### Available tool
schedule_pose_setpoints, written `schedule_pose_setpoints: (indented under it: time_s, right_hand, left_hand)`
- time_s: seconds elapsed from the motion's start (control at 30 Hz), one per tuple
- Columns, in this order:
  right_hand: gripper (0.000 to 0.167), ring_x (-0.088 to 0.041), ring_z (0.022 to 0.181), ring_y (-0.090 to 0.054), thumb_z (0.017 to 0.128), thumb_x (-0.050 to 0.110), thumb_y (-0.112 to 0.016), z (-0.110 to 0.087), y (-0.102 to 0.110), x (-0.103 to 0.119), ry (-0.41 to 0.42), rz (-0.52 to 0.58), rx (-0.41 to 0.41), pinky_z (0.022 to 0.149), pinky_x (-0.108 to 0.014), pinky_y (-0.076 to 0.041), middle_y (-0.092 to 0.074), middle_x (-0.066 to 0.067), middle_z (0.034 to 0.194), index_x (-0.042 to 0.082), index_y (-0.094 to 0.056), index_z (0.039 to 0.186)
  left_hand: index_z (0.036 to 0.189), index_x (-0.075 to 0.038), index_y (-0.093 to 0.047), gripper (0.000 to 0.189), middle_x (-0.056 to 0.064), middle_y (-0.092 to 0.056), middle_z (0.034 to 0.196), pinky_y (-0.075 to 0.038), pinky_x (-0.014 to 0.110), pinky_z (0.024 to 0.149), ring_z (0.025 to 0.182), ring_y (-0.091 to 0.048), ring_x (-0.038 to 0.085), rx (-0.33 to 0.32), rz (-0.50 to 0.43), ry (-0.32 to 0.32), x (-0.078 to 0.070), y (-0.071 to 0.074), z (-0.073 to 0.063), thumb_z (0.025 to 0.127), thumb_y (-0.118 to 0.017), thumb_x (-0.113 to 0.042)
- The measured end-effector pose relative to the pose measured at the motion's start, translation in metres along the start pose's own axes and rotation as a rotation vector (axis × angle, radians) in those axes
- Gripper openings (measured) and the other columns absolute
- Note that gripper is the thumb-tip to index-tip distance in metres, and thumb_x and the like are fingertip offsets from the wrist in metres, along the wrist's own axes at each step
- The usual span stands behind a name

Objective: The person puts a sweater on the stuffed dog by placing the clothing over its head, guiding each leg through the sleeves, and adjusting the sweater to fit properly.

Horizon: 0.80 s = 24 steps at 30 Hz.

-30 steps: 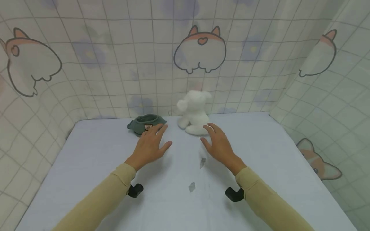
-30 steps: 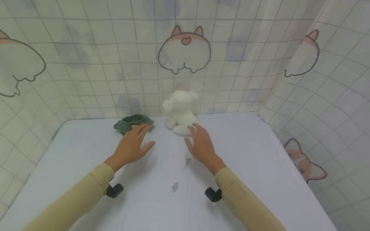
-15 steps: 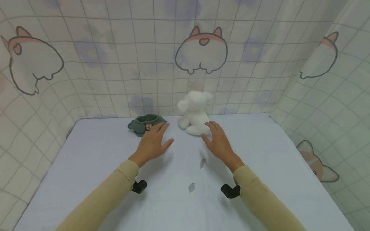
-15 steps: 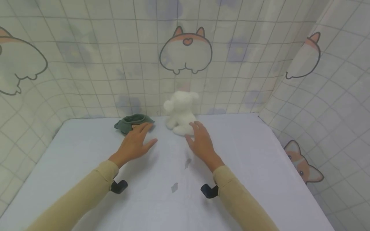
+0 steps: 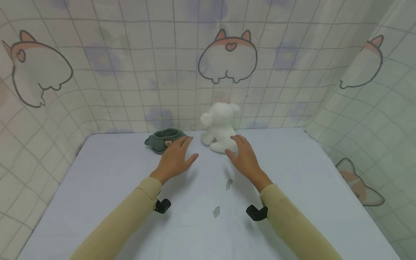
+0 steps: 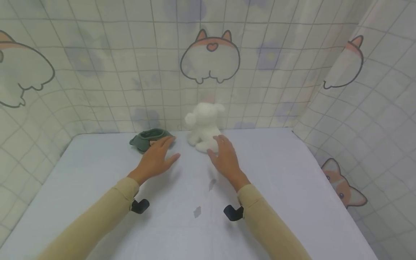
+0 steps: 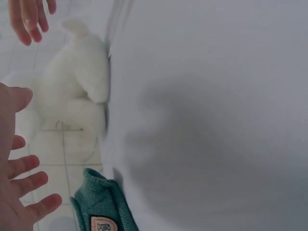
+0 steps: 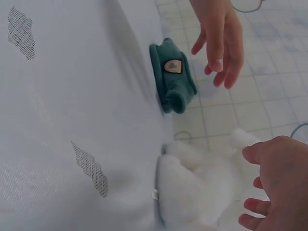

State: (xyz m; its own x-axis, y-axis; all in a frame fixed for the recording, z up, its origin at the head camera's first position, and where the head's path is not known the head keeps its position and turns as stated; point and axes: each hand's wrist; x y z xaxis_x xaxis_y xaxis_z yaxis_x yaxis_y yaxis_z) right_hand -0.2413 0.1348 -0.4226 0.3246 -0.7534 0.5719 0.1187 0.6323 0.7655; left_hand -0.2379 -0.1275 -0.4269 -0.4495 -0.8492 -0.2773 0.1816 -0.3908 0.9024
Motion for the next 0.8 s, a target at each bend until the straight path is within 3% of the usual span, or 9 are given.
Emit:
schedule_pose_setpoints:
  time_s: [0.4, 0.8]
  right_hand:
    - [0.054, -0.036, 0.138, -0.037, 0.094, 0.028, -0.064, 0.004, -0.004, -0.002, -0.016, -0.033, 0.023, 0.115, -0.05, -0.033, -0.041, -0.018, 0.146, 0.004, -0.046, 0.139]
    - [0.054, -0.037, 0.137, -0.038, 0.092, 0.027, -0.065, 0.011, -0.008, -0.016, -0.046, -0.053, 0.011, 0.114, -0.05, -0.033, -0.043, -0.019, 0.145, 0.003, -0.047, 0.137]
  left_hand:
    - [0.148, -0.012, -0.036, 0.064, 0.015, -0.041, 0.149, -0.044, 0.051, 0.104, 0.134, -0.044, 0.034, 0.094, -0.043, 0.074, -0.005, -0.005, 0.01, 0.096, -0.053, -0.046]
    - [0.147, -0.01, -0.038, 0.063, 0.015, -0.042, 0.148, -0.045, 0.053, 0.102, 0.133, -0.046, 0.033, 0.102, -0.019, 0.055, -0.003, -0.014, 0.022, 0.096, -0.054, -0.044]
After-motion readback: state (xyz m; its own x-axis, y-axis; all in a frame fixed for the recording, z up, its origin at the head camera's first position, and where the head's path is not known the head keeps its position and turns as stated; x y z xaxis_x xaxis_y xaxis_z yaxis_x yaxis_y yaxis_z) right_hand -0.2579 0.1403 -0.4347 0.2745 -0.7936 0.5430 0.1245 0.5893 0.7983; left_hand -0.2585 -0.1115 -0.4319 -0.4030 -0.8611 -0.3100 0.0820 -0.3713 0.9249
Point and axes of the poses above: each hand's wrist, its own z-axis towards the middle knuckle, its own y-axis out of the back of the hand, x = y × z
